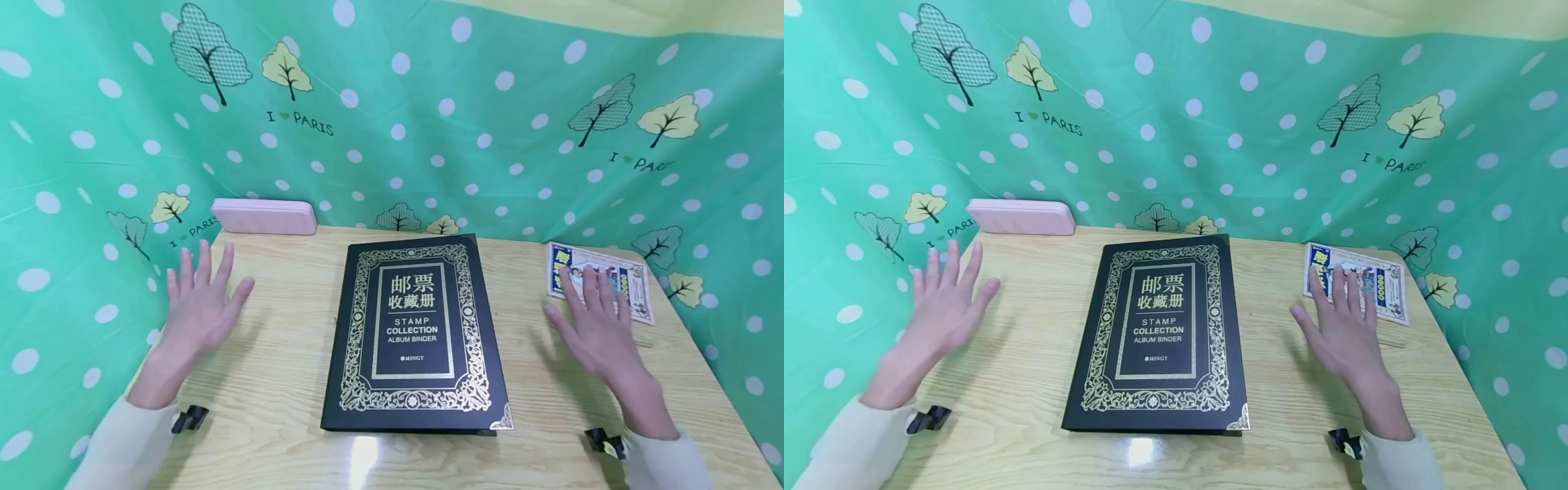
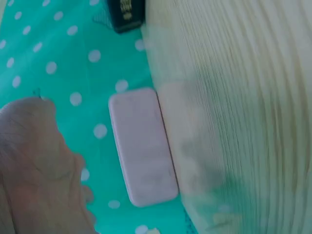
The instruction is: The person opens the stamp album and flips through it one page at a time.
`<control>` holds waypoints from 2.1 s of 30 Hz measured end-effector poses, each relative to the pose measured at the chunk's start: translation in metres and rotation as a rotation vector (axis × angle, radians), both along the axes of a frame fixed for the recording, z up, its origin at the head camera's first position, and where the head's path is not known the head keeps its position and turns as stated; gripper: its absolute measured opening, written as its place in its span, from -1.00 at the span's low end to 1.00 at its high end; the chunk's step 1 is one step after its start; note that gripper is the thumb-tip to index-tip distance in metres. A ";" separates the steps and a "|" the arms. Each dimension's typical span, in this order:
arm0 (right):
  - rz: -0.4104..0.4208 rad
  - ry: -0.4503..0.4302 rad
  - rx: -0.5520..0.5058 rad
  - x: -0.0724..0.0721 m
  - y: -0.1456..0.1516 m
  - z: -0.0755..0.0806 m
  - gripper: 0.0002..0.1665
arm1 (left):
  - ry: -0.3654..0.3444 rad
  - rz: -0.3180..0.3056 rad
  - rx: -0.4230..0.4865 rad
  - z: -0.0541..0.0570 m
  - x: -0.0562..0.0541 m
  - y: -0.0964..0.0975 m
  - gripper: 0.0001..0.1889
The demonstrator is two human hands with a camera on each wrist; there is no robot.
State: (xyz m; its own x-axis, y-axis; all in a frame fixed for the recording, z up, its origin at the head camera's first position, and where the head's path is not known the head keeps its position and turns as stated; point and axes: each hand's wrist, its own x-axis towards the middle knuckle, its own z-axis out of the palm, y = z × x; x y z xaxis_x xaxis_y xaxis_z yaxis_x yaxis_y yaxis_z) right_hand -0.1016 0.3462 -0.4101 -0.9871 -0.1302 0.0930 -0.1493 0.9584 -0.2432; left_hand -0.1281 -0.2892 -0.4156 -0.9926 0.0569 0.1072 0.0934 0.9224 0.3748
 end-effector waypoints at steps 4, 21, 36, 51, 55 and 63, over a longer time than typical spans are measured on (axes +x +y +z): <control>0.009 0.026 -0.026 0.001 -0.007 -0.001 -0.10 | -0.016 0.000 0.074 0.000 0.012 0.015 -0.13; 0.101 0.189 -0.465 0.022 -0.062 0.000 -0.39 | -0.114 -0.139 0.273 0.006 0.080 0.096 -0.22; 0.114 0.012 -0.653 0.042 -0.101 0.001 -0.42 | -0.091 -0.196 0.307 -0.020 0.113 0.140 -0.01; 0.141 -0.027 -0.886 0.042 -0.106 -0.002 -0.45 | -0.075 -0.216 0.273 -0.021 0.122 0.146 0.05; 0.171 -0.040 -0.980 0.042 -0.108 0.001 -0.45 | -0.044 -0.231 0.248 -0.019 0.128 0.151 0.13; 0.281 -0.020 -1.119 0.040 -0.114 0.007 -0.44 | 0.135 -0.368 0.193 -0.016 0.135 0.166 0.23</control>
